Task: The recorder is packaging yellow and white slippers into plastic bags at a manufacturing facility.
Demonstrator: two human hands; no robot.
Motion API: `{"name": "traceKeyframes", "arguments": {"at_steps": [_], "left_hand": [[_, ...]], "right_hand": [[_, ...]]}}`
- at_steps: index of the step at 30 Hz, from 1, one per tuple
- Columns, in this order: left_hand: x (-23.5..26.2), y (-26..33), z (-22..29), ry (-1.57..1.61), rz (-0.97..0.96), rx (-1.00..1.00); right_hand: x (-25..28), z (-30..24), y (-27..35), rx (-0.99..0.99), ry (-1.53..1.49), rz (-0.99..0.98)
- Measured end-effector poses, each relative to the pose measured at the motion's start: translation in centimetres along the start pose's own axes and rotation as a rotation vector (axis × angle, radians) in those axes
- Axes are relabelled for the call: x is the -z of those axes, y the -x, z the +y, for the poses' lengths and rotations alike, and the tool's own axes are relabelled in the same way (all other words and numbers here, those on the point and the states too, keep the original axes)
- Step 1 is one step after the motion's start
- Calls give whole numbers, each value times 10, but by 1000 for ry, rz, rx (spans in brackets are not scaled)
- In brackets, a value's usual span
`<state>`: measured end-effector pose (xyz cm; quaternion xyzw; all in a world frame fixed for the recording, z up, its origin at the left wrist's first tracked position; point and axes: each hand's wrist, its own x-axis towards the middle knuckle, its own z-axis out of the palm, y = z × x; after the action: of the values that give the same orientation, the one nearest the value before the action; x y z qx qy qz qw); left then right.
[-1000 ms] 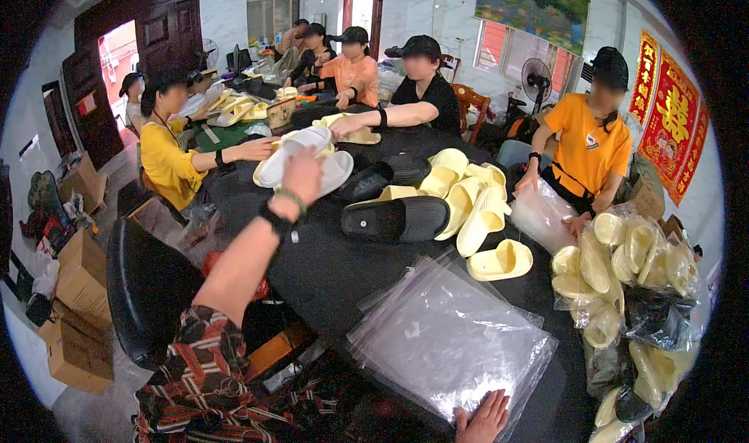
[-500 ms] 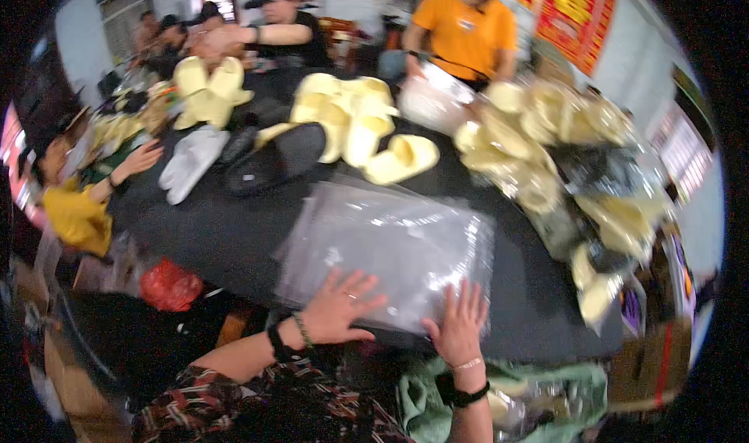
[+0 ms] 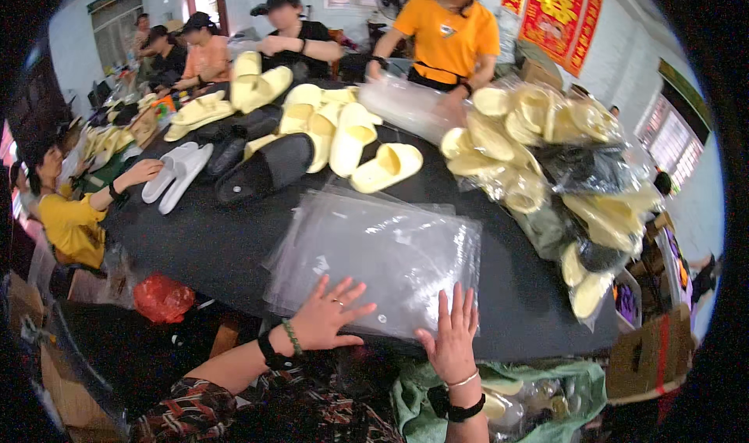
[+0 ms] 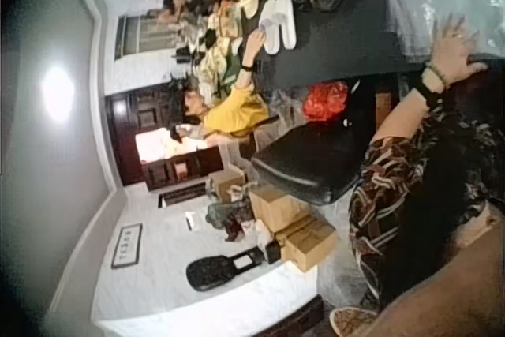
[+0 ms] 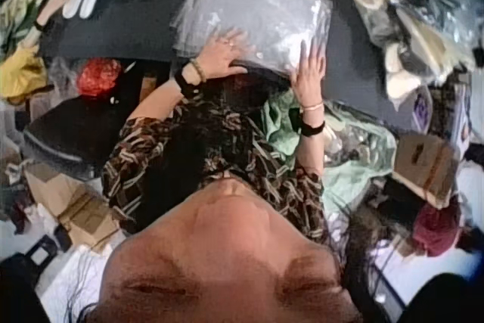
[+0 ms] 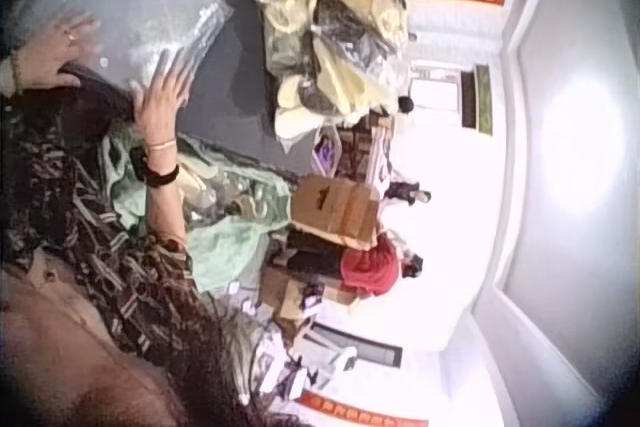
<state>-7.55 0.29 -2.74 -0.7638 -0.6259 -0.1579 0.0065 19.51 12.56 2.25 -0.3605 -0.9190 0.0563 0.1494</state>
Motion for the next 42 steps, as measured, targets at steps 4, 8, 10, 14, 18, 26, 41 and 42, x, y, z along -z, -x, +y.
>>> {"name": "traceKeyframes", "arguments": {"at_steps": [4, 8, 10, 14, 18, 26, 41, 42], "left_hand": [[6, 3, 11, 4, 14, 7], [18, -4, 33, 66, 131, -79], [12, -10, 44, 95, 204, -121], [-18, -13, 41, 66, 72, 7], [-8, -10, 41, 49, 68, -43], [-11, -15, 48, -65, 17, -11], [-15, -20, 49, -150, -39, -43], [-13, -20, 50, -142, -36, -34]], "right_hand": [[-44, 1, 4, 16, 132, -142], [-44, 3, 3, -7, 82, -119], [-39, 6, 4, 4, 64, -136], [-16, 20, 7, 43, -168, 10], [26, 48, 38, -96, -178, 482], [11, 168, 192, -703, 47, 803], [-104, 179, 329, -1456, -366, -374], [-97, 176, 328, -1386, -436, -365]]}}
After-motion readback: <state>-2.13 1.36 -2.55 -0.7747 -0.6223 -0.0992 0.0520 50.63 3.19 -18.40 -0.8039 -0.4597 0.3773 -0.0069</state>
